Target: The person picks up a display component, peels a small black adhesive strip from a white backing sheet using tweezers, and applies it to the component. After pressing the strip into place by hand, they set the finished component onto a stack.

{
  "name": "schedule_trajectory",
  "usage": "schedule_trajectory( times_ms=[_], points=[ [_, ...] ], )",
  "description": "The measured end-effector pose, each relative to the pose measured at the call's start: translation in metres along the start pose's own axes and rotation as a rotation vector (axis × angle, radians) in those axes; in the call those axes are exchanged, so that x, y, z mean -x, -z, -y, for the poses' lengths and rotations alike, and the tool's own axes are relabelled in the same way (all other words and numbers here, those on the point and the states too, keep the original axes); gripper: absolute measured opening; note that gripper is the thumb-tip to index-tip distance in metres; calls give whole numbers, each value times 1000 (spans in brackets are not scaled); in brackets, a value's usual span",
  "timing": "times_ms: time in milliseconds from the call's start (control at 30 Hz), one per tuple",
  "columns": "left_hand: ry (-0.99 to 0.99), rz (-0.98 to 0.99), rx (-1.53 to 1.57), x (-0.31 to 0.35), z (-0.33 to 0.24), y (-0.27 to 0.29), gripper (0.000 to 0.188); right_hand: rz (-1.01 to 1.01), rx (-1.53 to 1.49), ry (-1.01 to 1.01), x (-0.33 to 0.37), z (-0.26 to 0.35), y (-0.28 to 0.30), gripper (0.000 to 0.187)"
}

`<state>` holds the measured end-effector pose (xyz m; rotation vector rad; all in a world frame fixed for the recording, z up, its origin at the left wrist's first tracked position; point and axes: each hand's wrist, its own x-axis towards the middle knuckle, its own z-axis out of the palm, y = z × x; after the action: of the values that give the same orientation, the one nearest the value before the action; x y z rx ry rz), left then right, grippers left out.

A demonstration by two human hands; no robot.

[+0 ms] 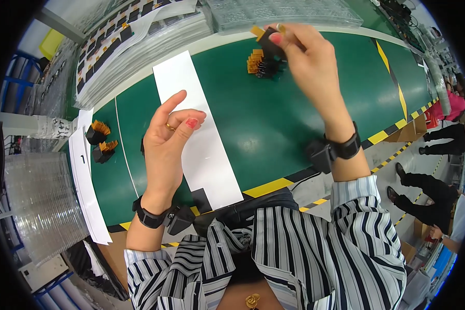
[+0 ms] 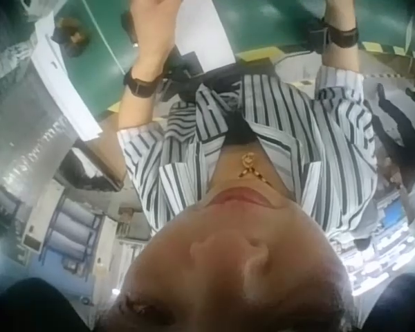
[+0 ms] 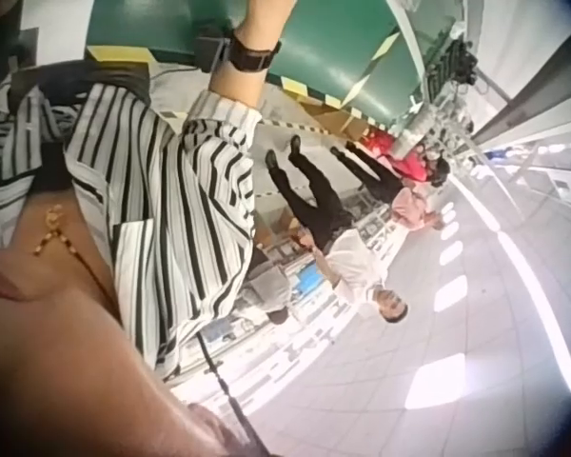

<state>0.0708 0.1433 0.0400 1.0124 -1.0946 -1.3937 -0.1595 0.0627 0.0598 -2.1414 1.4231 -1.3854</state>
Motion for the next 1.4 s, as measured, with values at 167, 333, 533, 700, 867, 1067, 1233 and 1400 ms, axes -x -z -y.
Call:
schedule_trajectory(
  times_ms=[167,333,533,700,867,1067,1233,1400],
  points=[
    [0,0,0,1,1,-1,36,207,220,-299,-7,-26,3,11],
    [-9,-34,9,-1,3,8,32,86,211,-19,-2,-14,-5,15],
    [23,-29,-695,26,-37,16,16,148,-563,-196,33,53,25,24],
    [-300,100,-1201,96,-9,34,14,599,-903,-629,92,69,-18,23],
    [-478,110,-1387,123,26,35,22,642,-869,-743,111,71,-38,20],
    [-472,152,-1437,126,24,36,23,793,-1010,-549,114,59,-25,21],
    [-352,201,-1412,96,-8,54,27,693,-1179,-392,107,56,-18,20],
    [-443,-12,-1568,36,-12,85,29,559,-1160,-431,96,62,-24,18]
  ],
)
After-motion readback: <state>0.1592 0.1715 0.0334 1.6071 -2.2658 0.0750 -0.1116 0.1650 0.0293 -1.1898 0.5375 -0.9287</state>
